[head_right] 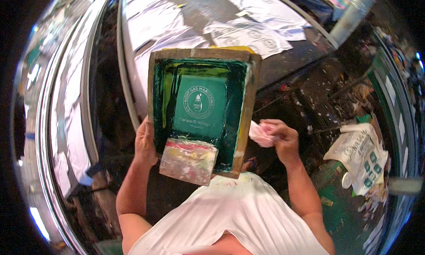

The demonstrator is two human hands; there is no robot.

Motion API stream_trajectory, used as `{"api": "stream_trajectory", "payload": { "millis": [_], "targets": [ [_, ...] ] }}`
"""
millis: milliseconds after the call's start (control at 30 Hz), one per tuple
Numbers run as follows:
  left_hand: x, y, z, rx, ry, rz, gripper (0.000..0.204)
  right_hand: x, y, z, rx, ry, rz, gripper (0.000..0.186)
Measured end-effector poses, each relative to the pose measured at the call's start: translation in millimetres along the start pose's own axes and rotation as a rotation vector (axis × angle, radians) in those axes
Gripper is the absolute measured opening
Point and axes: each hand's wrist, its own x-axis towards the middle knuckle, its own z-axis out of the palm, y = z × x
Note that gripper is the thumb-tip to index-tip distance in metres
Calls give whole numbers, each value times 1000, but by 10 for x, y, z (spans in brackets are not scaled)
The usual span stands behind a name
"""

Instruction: The person uses a squeegee to pull green ink through a screen-printing frame onto white t-shirts laid out on a table. They repeat the process on multiple shirts, occasionally lifting the frame to check the print and moving to the next shirt.

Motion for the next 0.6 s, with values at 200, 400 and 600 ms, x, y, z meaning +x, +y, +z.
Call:
{"api": "stream_trajectory", "payload": {
  "millis": [200, 400, 600],
  "targets": [
    [-22, -40, -28, 221, -181, 10, 61, 707, 717, 491, 341, -256, 559, 16],
    [-504, 236, -304, 352, -120, -35, 60, 441, 1001, 1096, 330, -403, 561, 15],
    [-560, 358, -191, 389, -80, -43, 59, 564, 1086, 1049, 333, -448, 543, 14]
  ]
}}
